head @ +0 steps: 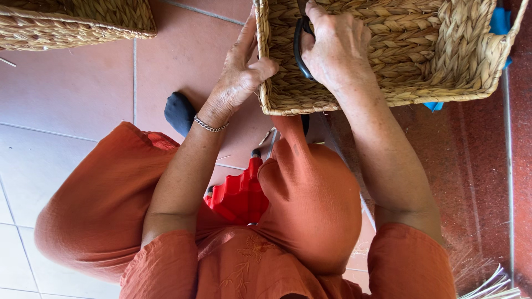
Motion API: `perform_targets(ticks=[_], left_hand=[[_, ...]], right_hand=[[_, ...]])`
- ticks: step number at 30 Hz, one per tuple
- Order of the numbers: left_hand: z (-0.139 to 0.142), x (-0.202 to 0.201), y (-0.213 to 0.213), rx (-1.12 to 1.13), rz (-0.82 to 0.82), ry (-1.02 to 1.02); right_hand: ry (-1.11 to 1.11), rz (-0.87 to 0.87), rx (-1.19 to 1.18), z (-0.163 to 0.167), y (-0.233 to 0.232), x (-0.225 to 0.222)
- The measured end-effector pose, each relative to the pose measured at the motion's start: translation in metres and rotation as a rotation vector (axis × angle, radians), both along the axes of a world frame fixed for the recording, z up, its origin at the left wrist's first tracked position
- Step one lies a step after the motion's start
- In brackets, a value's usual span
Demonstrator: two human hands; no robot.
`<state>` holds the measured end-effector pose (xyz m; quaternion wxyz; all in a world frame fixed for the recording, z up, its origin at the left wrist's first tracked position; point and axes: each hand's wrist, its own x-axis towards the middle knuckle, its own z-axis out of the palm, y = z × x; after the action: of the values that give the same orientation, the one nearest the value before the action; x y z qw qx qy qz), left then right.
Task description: The person trims loose strands from a woven basket using shears and wipes the basket with a blue cloth. The person rotates the basket to access different edges and continues trimming and wiping throughout the clip.
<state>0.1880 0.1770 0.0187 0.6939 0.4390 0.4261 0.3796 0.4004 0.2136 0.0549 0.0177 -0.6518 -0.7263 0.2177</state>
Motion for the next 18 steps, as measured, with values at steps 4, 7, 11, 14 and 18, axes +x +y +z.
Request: perform_targets(ticks=[4,7,11,14,18], left_hand=[[0.007,0.004,-0.003,-0.028,0.033,-0.108],[0.01,0.008,-0.006,-0.046,0.095,-0.119],[0.013,0.016,-0.014,-0.135,0.148,-0.118],[0.017,0.02,-0.021,-0.018,0.059,-0.117],[0.021,0.021,-0.024,-0.25,0.062,-0.006]], right_hand=[[0.082,-0.007,0.03,0.009,0.005,0.006],[0.183,-0.03,-0.078,0.029,0.005,0.026],[0.38,-0.037,0.029,0.06,-0.046,0.075],[0.532,-0.081,0.262,0.071,-0.105,0.121],[0.707,-0.493,0.543,0.042,-0.181,0.168]])
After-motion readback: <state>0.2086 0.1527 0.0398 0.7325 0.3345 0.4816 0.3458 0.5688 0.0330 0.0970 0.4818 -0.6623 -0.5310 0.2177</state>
